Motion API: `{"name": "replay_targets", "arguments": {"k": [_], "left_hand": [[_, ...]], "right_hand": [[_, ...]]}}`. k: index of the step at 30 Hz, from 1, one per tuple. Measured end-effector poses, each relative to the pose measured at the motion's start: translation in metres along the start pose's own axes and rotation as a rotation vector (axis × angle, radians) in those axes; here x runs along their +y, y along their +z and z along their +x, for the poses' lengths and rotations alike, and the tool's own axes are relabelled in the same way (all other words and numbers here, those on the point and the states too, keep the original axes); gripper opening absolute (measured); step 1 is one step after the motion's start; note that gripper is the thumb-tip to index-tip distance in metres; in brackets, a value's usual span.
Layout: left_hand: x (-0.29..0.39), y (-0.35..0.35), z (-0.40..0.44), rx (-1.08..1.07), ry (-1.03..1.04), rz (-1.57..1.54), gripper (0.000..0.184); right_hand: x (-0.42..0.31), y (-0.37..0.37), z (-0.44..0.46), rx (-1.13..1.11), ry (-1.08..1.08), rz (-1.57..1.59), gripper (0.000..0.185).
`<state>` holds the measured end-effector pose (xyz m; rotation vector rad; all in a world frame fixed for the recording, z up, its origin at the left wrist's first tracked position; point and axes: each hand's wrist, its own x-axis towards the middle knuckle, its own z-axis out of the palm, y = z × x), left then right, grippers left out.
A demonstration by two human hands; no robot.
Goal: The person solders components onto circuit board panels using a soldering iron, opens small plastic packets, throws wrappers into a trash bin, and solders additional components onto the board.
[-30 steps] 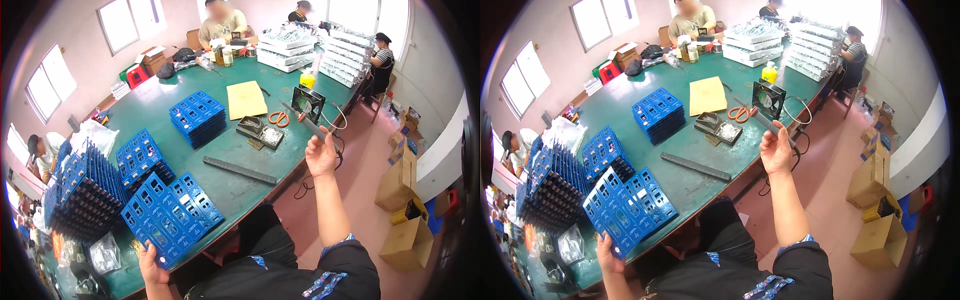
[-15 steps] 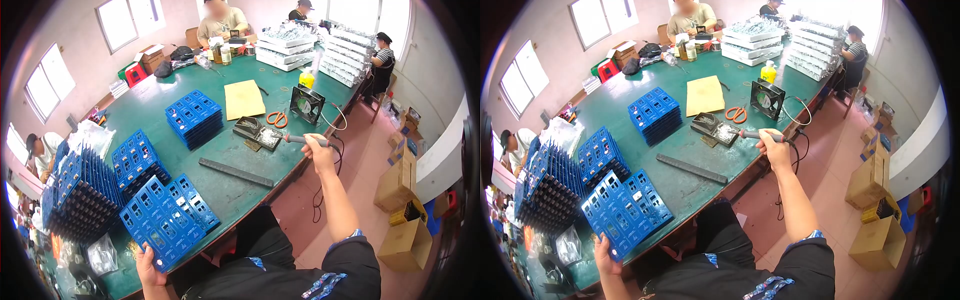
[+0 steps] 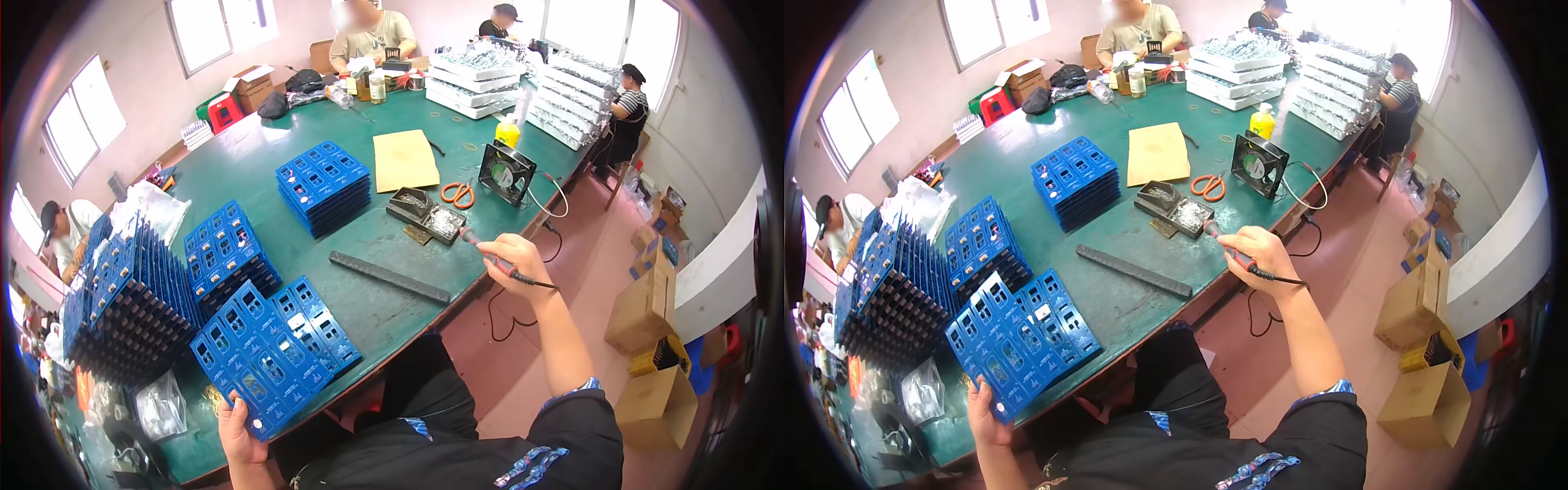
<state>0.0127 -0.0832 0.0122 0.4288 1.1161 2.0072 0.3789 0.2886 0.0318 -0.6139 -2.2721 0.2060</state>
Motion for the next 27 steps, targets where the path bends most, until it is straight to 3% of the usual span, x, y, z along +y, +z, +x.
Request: {"name": "replay_targets", "arguments": {"k": [7, 11, 15, 19, 23, 26, 27], "left_hand": [[0.003, -0.006, -0.004, 0.021, 0.009, -0.031, 0.024], [0.004, -0.006, -0.007, 0.034, 0.035, -0.035, 0.024], [0.002, -0.009, -0.007, 0.026, 0.023, -0.037, 0.024], [0.003, -0.010, -0.007, 0.017, 0.027, -0.048, 0.024], [0.003, -0.018, -0.007, 0.022, 0.037, -0.038, 0.022], [0.003, -0.015, -0.007, 0.000, 0.020, -0.047, 0.024], [0.000, -0.021, -0.006, -0.026, 0.013, -0.045, 0.026]], "right_hand": [[-0.006, -0.002, 0.002, -0.005, -0.001, -0.016, 0.027], [-0.030, -0.008, 0.002, 0.145, 0.180, 0.065, 0.024], [-0.028, 0.021, 0.007, 0.085, 0.110, 0.222, 0.025], [-0.024, 0.032, 0.013, -0.077, 0.014, 0.073, 0.026], [-0.028, 0.017, 0.013, -0.088, -0.034, 0.071, 0.025], [-0.031, 0.032, 0.014, 0.101, 0.210, 0.189, 0.023], [-0.031, 0.034, 0.013, 0.073, 0.381, 0.247, 0.021]]}}
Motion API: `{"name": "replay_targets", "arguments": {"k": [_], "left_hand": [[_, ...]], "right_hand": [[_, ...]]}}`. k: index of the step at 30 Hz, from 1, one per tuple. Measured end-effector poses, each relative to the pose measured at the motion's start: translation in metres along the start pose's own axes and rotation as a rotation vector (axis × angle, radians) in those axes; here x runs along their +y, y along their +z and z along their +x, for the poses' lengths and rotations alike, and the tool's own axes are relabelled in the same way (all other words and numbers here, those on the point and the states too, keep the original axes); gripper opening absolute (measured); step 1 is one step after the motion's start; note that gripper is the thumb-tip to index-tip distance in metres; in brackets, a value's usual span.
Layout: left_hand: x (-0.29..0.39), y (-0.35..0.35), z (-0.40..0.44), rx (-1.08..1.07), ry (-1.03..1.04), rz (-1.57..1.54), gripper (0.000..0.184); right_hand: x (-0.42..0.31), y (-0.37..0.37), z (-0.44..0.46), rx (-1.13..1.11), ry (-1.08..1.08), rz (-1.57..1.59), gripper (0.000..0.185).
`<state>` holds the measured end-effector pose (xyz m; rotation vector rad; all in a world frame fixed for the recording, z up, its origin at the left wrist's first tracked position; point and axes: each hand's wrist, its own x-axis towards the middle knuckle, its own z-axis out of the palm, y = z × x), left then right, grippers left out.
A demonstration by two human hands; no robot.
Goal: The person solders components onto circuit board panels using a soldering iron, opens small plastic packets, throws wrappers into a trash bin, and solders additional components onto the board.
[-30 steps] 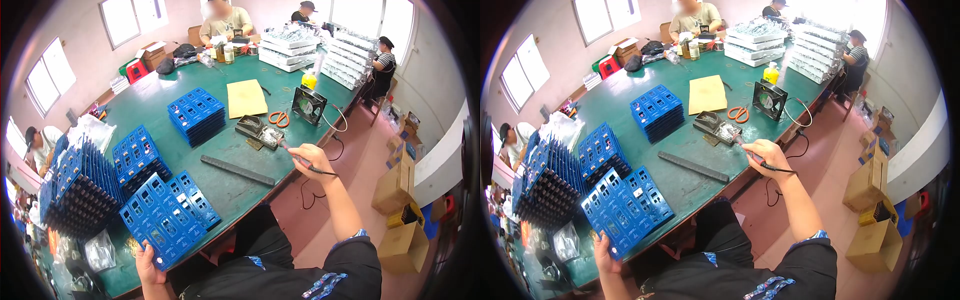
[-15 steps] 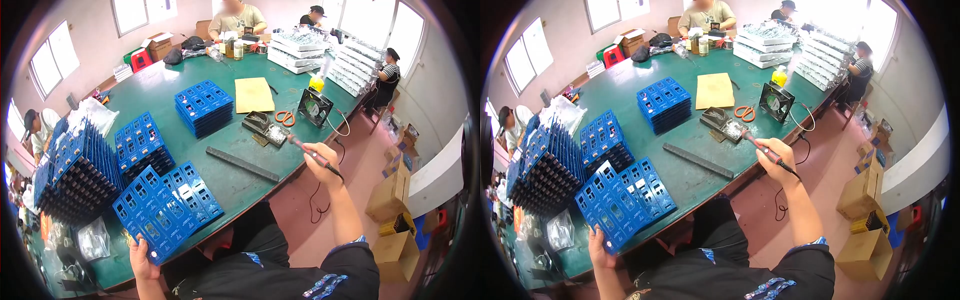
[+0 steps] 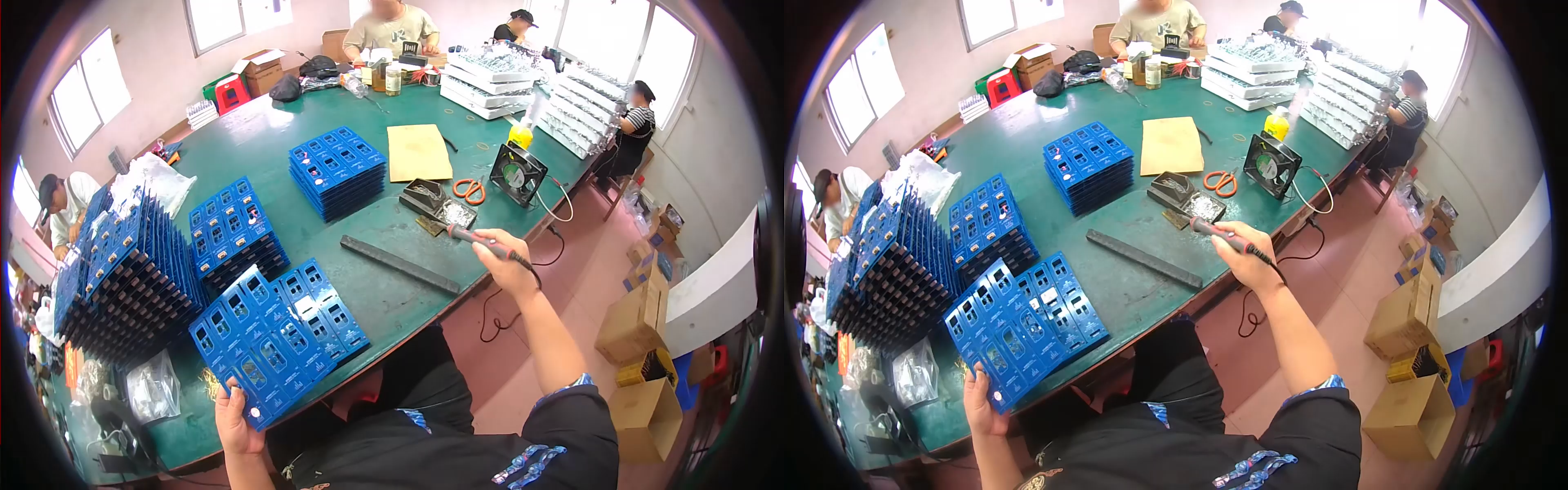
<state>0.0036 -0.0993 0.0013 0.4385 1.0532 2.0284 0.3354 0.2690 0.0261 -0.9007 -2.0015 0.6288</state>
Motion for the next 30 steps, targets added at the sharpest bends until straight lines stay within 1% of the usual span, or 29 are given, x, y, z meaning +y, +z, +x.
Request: {"name": "replay_targets", "arguments": {"k": [3, 4, 5, 7, 9, 10, 11, 12, 14, 17, 18, 19, 21, 23, 25, 27, 28, 30], "left_hand": [[0.000, -0.006, -0.001, -0.020, 0.015, 0.006, 0.029], [0.000, -0.006, -0.002, -0.017, 0.025, 0.005, 0.029], [0.001, -0.004, -0.003, -0.001, 0.026, 0.001, 0.026], [0.005, 0.005, -0.003, 0.036, 0.025, -0.005, 0.021], [0.006, 0.014, -0.001, 0.041, -0.035, 0.027, 0.023], [0.009, 0.011, -0.004, 0.067, -0.061, 0.049, 0.024], [0.005, -0.001, -0.006, 0.117, -0.051, 0.067, 0.028], [0.008, 0.005, -0.007, 0.063, -0.069, 0.048, 0.028], [0.012, -0.006, -0.008, 0.022, -0.117, 0.065, 0.029], [0.011, -0.011, -0.006, 0.019, -0.151, 0.041, 0.029], [0.012, -0.012, -0.006, 0.020, -0.175, 0.039, 0.029], [0.012, -0.014, -0.007, 0.014, -0.200, 0.034, 0.029], [0.013, -0.017, -0.006, 0.033, -0.254, 0.031, 0.031], [0.011, -0.023, -0.006, 0.022, -0.302, 0.013, 0.034], [0.016, -0.025, -0.006, -0.022, -0.347, -0.033, 0.037], [0.019, -0.029, -0.005, -0.056, -0.387, -0.100, 0.040], [0.020, -0.034, -0.004, -0.109, -0.398, -0.150, 0.042], [0.020, -0.037, -0.002, -0.099, -0.441, -0.117, 0.041]], "right_hand": [[0.001, 0.007, -0.005, 0.094, 0.385, 0.349, 0.022], [-0.001, 0.002, -0.006, 0.112, 0.403, 0.290, 0.022], [0.000, -0.004, -0.009, 0.131, 0.424, 0.309, 0.022], [-0.010, -0.013, -0.016, 0.178, 0.387, 0.324, 0.022], [-0.019, -0.018, -0.022, 0.172, 0.370, 0.560, 0.024], [-0.023, -0.013, -0.026, 0.173, 0.322, 0.638, 0.029], [-0.028, -0.007, -0.031, 0.116, 0.296, 0.776, 0.035], [-0.037, 0.000, -0.036, 0.047, 0.301, 0.896, 0.038], [-0.051, 0.021, -0.048, -0.085, 0.308, 1.116, 0.043], [-0.067, 0.060, -0.070, -0.154, 0.371, 1.190, 0.040], [-0.069, 0.070, -0.072, -0.259, 0.322, 1.241, 0.037], [-0.080, 0.083, -0.074, -0.281, 0.323, 1.260, 0.035], [-0.093, 0.103, -0.081, -0.357, 0.373, 1.357, 0.038], [-0.107, 0.116, -0.082, -0.481, 0.433, 1.361, 0.046], [-0.130, 0.126, -0.079, -0.527, 0.505, 1.360, 0.046], [-0.136, 0.141, -0.081, -0.561, 0.400, 1.361, 0.047], [-0.137, 0.147, -0.081, -0.577, 0.346, 1.360, 0.047], [-0.133, 0.153, -0.081, -0.619, 0.361, 1.313, 0.048]]}}
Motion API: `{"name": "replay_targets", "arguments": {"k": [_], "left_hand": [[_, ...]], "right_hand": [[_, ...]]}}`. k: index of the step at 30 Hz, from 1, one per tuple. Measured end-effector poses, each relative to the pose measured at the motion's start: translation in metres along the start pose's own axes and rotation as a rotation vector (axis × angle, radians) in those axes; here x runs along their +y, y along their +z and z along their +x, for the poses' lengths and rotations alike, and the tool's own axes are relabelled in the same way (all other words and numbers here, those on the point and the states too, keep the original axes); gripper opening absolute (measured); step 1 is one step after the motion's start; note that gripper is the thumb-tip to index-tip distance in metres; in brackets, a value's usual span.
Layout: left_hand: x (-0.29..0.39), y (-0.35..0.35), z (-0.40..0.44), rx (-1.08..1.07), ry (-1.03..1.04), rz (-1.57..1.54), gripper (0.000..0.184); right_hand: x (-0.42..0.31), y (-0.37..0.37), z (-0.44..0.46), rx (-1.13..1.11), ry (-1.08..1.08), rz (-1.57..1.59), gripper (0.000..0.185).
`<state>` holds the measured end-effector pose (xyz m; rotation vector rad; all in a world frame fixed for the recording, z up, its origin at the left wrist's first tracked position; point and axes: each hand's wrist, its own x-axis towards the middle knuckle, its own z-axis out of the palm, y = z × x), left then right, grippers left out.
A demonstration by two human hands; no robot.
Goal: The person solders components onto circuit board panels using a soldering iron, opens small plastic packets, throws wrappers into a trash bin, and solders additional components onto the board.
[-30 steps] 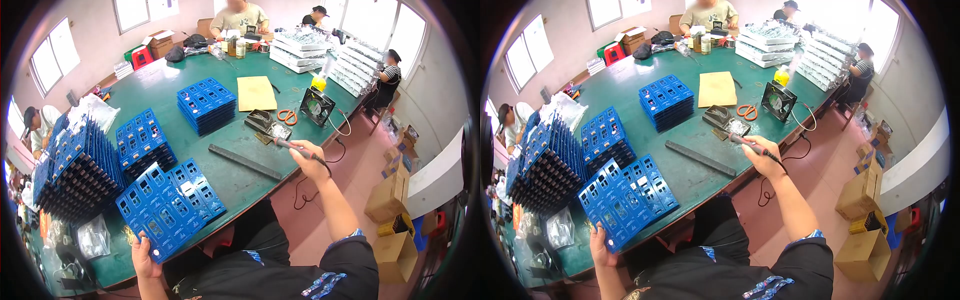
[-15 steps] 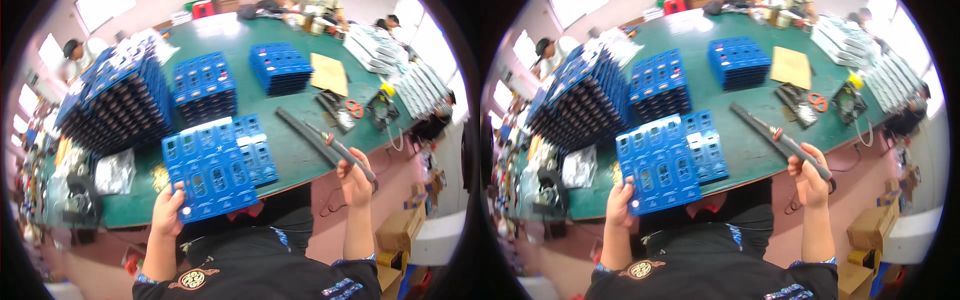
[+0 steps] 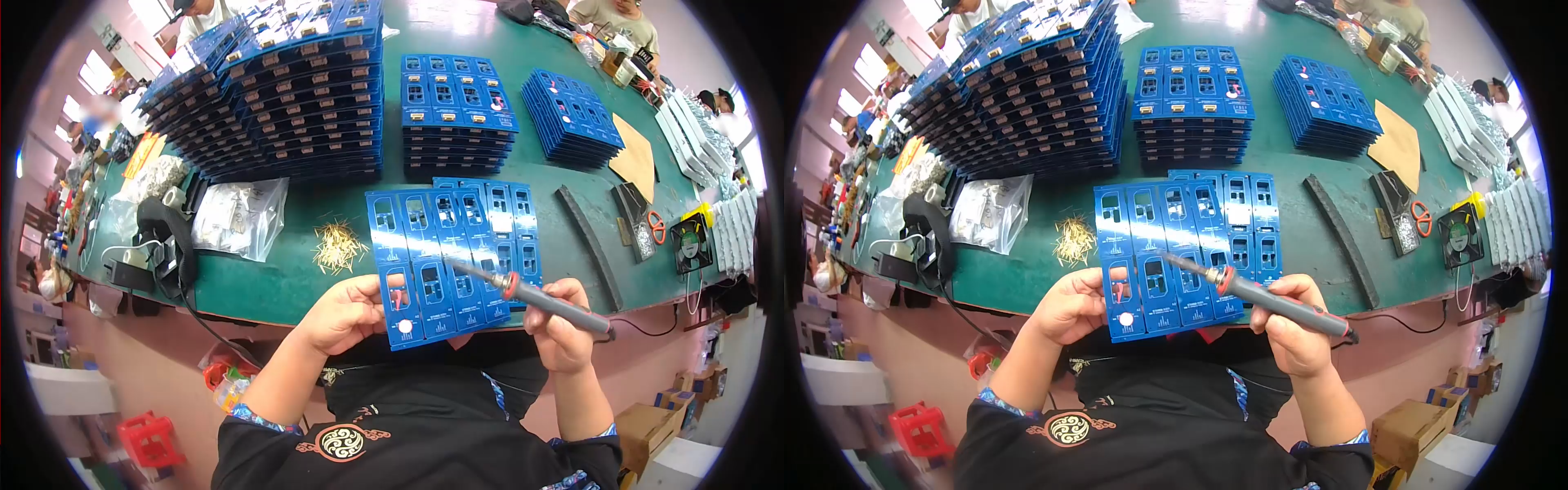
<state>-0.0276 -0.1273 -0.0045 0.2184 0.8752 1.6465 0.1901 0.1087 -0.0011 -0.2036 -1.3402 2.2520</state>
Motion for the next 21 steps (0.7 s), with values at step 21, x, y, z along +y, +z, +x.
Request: {"name": "replay_targets", "arguments": {"k": [21], "left_hand": [[-0.007, 0.002, 0.015, 0.170, 0.315, 0.664, 0.007]], "right_hand": [[0.025, 0.021, 0.021, 0.062, 0.018, -0.028, 0.023]]}}
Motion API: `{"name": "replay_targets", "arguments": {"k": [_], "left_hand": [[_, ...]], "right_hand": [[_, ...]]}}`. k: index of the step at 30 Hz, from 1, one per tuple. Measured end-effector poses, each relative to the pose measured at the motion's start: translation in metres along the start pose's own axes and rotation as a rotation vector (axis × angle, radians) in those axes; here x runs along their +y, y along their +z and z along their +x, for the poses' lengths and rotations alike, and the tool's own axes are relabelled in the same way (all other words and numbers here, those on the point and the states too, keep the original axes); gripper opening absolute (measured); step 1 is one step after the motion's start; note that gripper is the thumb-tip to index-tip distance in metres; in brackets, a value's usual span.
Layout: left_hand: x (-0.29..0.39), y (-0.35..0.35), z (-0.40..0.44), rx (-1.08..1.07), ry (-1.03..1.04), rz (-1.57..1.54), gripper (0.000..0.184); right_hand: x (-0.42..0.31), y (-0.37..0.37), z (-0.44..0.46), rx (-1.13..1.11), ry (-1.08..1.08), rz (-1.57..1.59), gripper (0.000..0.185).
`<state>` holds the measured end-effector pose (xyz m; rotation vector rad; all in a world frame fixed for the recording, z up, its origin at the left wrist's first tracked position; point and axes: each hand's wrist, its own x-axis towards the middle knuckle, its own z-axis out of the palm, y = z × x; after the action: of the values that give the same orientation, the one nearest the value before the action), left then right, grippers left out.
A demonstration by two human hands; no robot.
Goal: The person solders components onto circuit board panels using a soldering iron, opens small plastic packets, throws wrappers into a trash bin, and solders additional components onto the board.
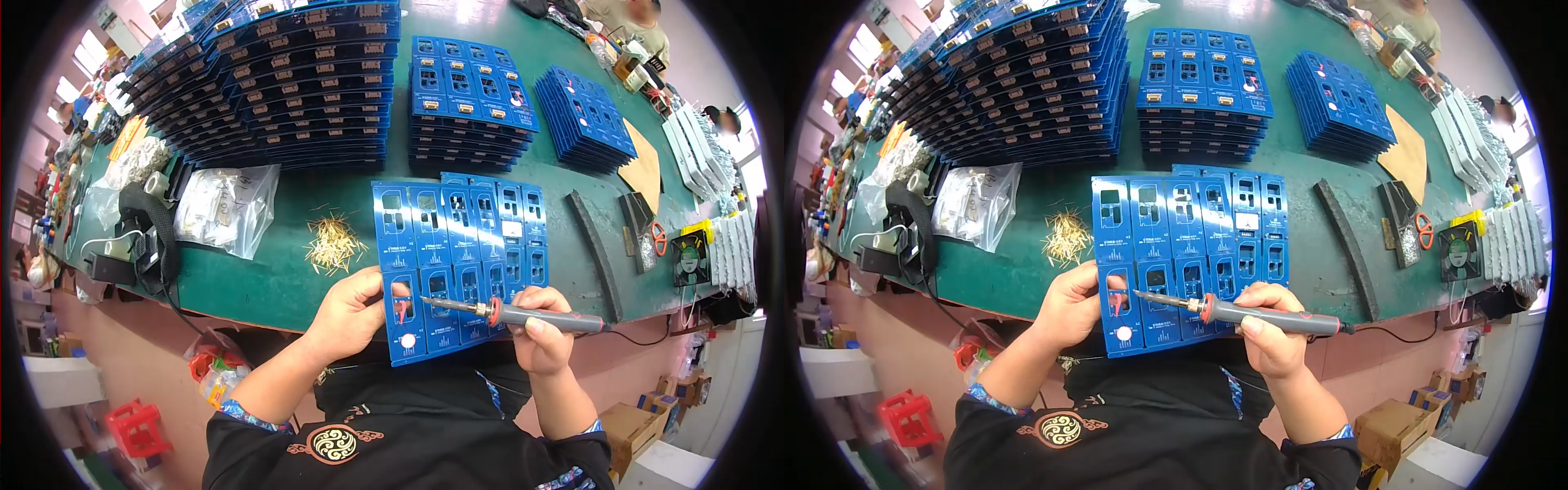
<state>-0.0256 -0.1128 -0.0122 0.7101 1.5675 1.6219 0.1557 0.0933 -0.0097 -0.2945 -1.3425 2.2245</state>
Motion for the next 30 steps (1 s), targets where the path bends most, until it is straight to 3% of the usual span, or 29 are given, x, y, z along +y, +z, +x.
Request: {"name": "replay_targets", "arguments": {"k": [13, 30], "left_hand": [[0.005, -0.002, 0.003, -0.011, 0.013, 0.193, 0.007], [0.005, -0.002, 0.006, -0.023, 0.065, 0.227, 0.008]], "right_hand": [[0.007, -0.001, 0.008, -0.078, -0.043, -0.098, 0.021], [0.009, -0.002, 0.008, -0.088, -0.045, -0.117, 0.020]]}}
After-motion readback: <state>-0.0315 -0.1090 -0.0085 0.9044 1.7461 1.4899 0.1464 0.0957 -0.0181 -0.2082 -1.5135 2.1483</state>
